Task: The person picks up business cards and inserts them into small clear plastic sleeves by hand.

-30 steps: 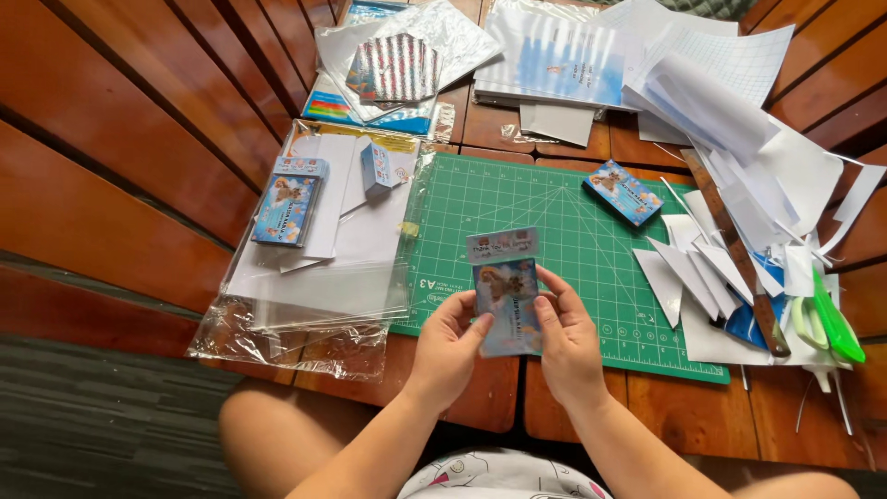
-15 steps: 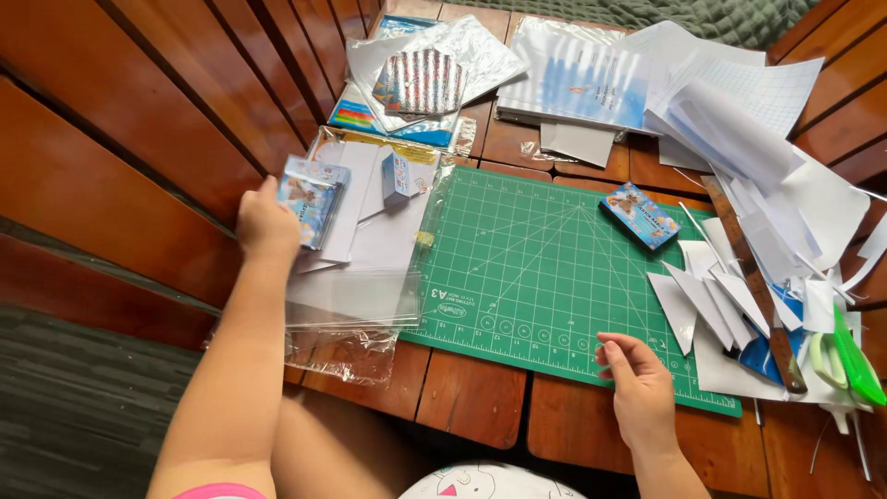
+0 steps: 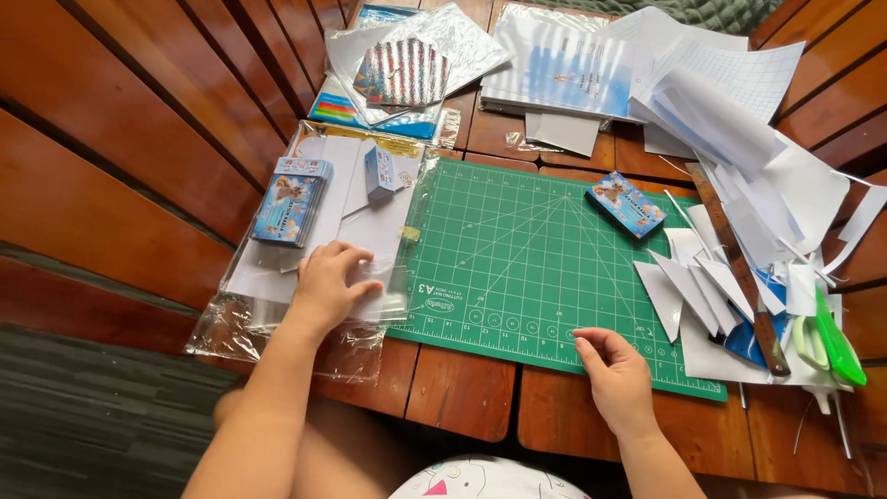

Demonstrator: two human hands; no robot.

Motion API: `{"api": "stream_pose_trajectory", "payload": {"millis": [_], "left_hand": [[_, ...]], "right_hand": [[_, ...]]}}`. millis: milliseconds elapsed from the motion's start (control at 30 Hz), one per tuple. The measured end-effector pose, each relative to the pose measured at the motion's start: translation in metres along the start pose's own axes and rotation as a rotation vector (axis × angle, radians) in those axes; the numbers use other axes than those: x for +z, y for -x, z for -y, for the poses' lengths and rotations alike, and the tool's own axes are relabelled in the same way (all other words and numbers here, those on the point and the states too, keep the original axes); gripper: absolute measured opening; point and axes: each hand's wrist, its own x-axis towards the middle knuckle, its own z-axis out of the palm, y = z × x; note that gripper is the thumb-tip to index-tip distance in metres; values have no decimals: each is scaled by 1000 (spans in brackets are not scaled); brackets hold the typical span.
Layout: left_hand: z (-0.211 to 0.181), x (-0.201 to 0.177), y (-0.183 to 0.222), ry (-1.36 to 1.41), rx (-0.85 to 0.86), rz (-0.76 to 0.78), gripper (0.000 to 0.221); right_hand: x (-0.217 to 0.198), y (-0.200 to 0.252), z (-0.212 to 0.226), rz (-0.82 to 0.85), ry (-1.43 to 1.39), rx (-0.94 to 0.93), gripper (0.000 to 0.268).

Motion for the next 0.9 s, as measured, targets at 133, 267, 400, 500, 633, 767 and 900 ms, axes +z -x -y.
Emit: {"api": "stream_pose_trajectory", "payload": {"millis": [133,267,400,500,633,767,900], "left_hand": [[25,29,-6,133,91,-305,16],[16,18,6,206,208,-412,16],[11,-1,11,173,341,-495,21],[-34,-22,11,334,444,-523,27],[-102,-23,7,480,657,-345,51],[-165,-17,24,450,674,-191,59],[-182,-29,33,330,490,60,49]], "right_hand": [[0,2,0,-2,40,-3,17],[-2,4,4,-3,62,3,17],[-4,-1,18,2,11,52,19],[-2,-9,23,-12,-42,-75,18],[17,-10,57,45,-119,-415,30],[37,-4,91,148,-88,-623,66],[41,-16,86,115,-232,-557,10]]}}
